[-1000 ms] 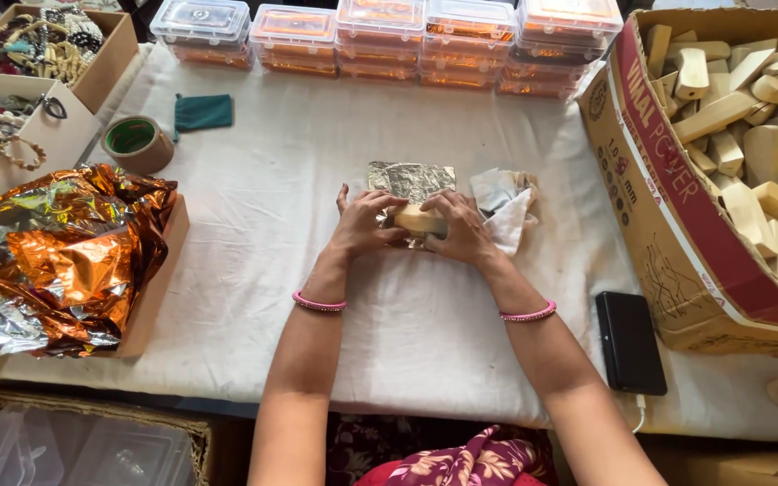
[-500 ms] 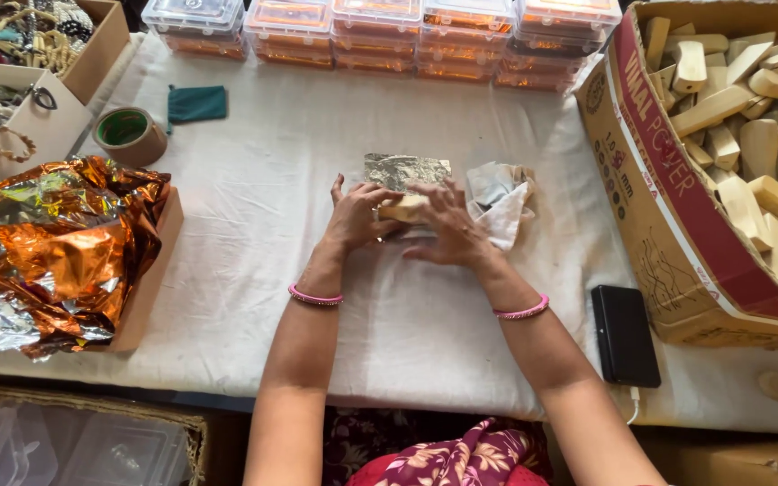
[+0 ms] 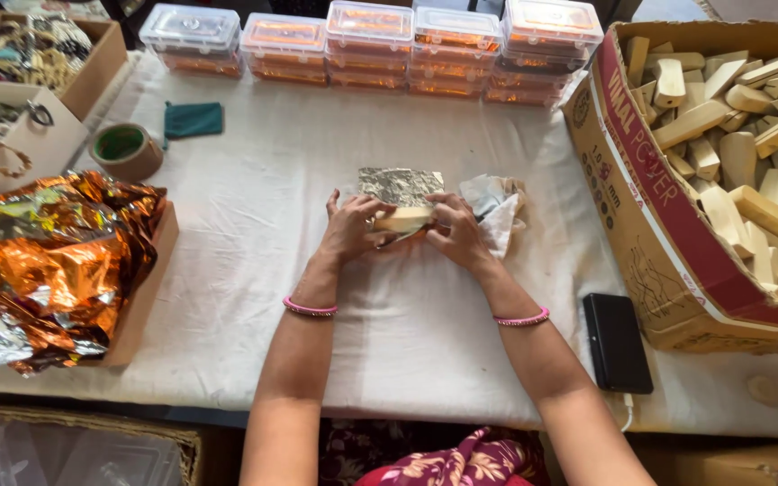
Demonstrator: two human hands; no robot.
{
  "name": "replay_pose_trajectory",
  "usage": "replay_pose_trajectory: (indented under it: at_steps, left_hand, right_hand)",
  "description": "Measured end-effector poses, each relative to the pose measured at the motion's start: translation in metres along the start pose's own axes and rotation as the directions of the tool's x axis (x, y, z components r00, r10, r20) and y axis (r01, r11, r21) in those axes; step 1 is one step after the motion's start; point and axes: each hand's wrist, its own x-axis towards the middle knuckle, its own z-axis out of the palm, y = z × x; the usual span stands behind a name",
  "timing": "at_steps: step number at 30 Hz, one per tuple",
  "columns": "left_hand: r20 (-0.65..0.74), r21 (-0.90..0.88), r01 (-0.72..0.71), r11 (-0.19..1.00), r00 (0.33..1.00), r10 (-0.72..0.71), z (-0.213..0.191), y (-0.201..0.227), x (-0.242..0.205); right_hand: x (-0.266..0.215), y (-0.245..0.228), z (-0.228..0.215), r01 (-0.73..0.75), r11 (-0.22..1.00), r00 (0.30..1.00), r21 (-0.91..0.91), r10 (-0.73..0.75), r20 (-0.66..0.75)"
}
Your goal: The person wipes a small wooden block with a white cloth, then wraps it in a sheet of orange metallic foil. They place the wrapped block into a clear plastic container and close the lid. The person then picks up another wooden block and begins wiping it with the cloth.
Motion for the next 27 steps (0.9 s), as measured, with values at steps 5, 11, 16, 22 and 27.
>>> replay_pose_trajectory:
  at_steps: [5, 11, 16, 22, 27]
  left_hand:
    - [-0.029, 0.029, -0.019, 0.999, 0.999, 0.02, 0.007, -0.001, -0.003]
    - [-0.011, 0.029, -0.01, 1.0, 1.0, 0.01, 0.003, 0.005, -0.002]
    - [-0.008, 0.001, 0.007, 1.0, 1.0, -0.007, 0.0, 0.011, -0.003]
    - [-0.058, -0.136, -0.157, 0.978, 0.987, 0.151, -0.01, 0.017, -0.001]
    - [-0.054, -0.104, -0.045, 0.994, 0.998, 0.04, 0.005, 0.008, 0.001]
  right_hand:
    - [0.002, -0.003, 0.0, -0.079, 0.989, 0.997, 0.128, 0.079, 0.011]
    - [0.0, -0.006, 0.0, -0.091, 0.986, 0.996, 0.141, 0.092, 0.001]
    - [-0.005, -0.006, 0.002, -0.115, 0.984, 0.993, 0.133, 0.118, -0.016]
    - [-0.005, 0.005, 0.009, -0.1, 0.989, 0.992, 0.11, 0.107, -0.06]
    - [-0.011, 0.026, 0.014, -0.098, 0.973, 0.99, 0.209, 0.117, -0.082]
